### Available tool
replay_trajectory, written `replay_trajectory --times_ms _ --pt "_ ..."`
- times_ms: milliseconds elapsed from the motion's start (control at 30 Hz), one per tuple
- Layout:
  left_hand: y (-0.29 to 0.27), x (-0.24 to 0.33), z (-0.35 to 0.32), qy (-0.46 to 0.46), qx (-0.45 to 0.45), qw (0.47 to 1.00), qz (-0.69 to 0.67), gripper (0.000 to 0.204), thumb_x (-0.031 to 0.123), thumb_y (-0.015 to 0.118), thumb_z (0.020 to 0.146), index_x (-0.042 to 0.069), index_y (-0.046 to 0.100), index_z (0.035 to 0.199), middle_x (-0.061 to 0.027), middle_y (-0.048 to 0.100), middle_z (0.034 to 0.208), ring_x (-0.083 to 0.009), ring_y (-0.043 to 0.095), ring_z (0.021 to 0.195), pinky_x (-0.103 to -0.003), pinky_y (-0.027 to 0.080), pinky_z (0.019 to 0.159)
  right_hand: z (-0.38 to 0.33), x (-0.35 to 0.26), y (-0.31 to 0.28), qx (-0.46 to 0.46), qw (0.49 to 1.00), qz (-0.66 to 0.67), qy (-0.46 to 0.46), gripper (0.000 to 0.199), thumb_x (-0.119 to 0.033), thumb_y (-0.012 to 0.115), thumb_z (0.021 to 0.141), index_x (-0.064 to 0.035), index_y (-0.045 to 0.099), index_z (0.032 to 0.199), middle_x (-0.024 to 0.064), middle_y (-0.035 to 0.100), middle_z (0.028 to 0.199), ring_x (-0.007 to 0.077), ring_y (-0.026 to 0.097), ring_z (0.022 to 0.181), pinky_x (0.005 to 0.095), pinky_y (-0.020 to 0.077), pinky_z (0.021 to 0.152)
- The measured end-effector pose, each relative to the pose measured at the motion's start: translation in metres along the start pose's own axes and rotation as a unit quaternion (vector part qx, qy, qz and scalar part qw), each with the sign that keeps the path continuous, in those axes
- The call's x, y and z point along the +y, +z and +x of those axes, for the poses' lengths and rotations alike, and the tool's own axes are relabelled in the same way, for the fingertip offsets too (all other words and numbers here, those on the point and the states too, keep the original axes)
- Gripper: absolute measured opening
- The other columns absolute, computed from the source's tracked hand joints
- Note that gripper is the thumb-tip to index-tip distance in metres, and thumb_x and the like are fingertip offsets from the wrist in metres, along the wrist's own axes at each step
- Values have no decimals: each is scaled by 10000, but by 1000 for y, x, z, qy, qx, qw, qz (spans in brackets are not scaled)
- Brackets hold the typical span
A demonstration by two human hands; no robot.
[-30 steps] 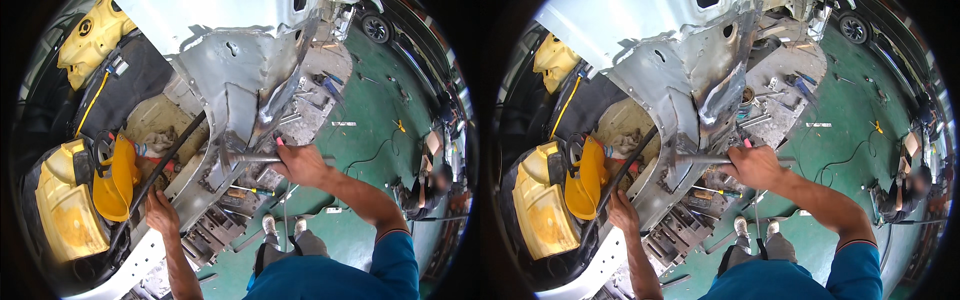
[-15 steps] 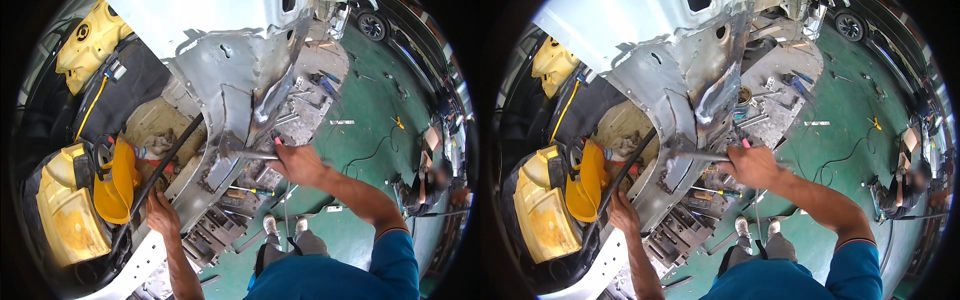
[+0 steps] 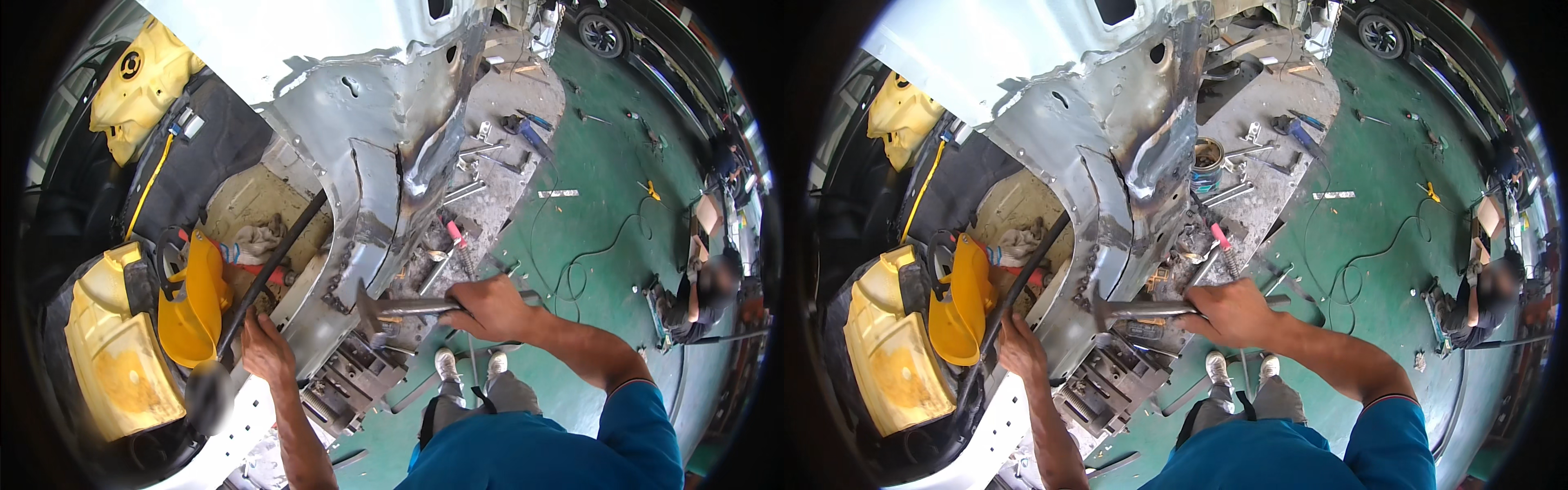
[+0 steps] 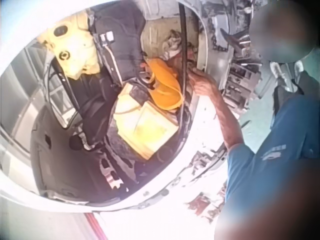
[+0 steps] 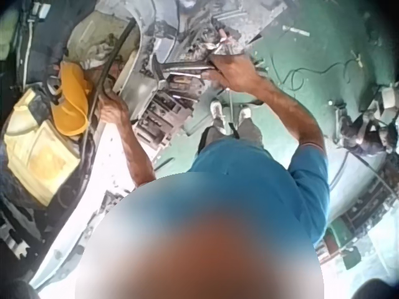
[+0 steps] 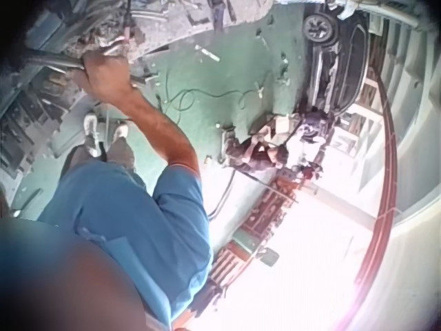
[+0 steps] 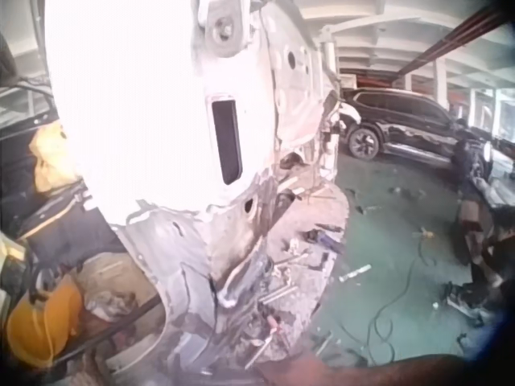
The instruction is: The person welds a car frame section using a welding torch while holding a yellow welding mask. They repeatedly lower the mask to weld and raise it to inspect the work. The person also uses a hammer to strike the welded area and a chisel to clean the weld.
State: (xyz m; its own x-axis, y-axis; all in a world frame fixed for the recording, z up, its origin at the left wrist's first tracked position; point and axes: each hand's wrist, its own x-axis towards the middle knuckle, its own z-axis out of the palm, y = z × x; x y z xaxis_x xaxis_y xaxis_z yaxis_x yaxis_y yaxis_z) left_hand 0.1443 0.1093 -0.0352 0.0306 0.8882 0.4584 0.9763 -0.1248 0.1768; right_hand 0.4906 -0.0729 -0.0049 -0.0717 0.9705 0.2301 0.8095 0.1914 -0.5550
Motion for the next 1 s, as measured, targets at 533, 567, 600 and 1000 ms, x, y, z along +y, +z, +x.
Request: replay_trajectory --times_ms 533,567,600,1000 --pt "-9 0 0 11 -18 999 -38 331 225 567 1003 71 636 1287 -165 726 1075 -387 682 929 -490 538 772 -348 89 146 -200 763 -43 612 662 -696 472 940 -110 741 1091 217 726 1086 431 667 1073 521 517 922" --pt "-9 0 0 9 -22 999 -42 331 224 565 1004 68 634 1288 -165 725 1079 -388 680 937 -492 537 777 -374 95 149 -179 738 -39 650 681 -697 475 937 -93 741 1102 225 725 1091 436 665 1083 519 515 935" --pt "-9 -1 0 9 -28 999 -46 332 223 564 1004 66 633 1288 -164 724 1083 -388 678 945 -494 536 782 -399 99 152 -151 713 -40 684 700 -699 478 935 -75 740 1113 233 723 1095 441 662 1092 518 512 948" --pt "-11 -4 -2 39 -16 997 -72 306 225 576 1001 48 646 1240 -166 724 1091 -387 671 973 -490 531 823 -514 96 172 81 552 84 826 459 -436 702 822 22 687 835 147 648 633 271 663 525 433 529 476"
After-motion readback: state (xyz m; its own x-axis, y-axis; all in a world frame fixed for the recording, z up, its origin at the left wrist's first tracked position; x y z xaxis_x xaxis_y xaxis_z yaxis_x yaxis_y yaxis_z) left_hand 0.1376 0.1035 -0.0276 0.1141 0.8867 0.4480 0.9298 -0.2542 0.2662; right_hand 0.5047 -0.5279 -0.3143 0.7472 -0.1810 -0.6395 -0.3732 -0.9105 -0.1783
